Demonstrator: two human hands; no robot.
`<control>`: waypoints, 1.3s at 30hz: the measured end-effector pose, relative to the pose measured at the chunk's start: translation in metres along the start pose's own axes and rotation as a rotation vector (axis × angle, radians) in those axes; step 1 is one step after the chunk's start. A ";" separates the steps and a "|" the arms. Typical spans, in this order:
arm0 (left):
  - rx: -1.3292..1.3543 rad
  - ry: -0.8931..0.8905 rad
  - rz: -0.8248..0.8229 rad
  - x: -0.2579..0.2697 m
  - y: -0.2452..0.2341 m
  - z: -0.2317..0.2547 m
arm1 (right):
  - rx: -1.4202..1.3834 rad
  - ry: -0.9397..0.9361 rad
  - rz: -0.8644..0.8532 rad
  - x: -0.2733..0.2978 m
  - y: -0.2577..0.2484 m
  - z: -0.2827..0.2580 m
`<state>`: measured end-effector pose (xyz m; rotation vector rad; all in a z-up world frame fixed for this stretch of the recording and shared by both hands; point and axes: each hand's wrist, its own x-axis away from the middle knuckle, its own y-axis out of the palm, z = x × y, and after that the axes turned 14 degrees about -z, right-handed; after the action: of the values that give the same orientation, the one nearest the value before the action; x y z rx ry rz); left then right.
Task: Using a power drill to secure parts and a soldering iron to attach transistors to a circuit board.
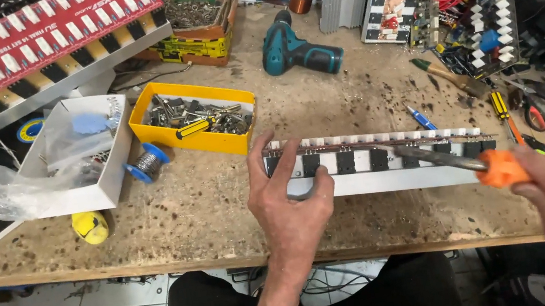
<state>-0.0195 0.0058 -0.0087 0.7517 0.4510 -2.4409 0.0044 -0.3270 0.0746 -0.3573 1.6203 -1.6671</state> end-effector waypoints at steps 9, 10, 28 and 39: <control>-0.059 0.072 0.045 -0.004 0.001 -0.003 | 0.305 -0.328 0.126 -0.077 0.002 -0.036; -0.073 0.070 0.048 -0.004 0.002 -0.003 | 0.301 -0.319 0.128 -0.078 0.003 -0.035; -0.168 0.083 0.068 -0.005 0.004 -0.003 | 0.313 -0.340 0.104 -0.081 0.014 -0.028; -0.195 0.085 0.055 -0.006 0.001 -0.001 | 0.363 -0.373 0.118 -0.087 0.005 -0.037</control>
<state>-0.0143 0.0076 -0.0063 0.7749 0.6810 -2.2805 0.0392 -0.2402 0.0906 -0.3544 1.0255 -1.6479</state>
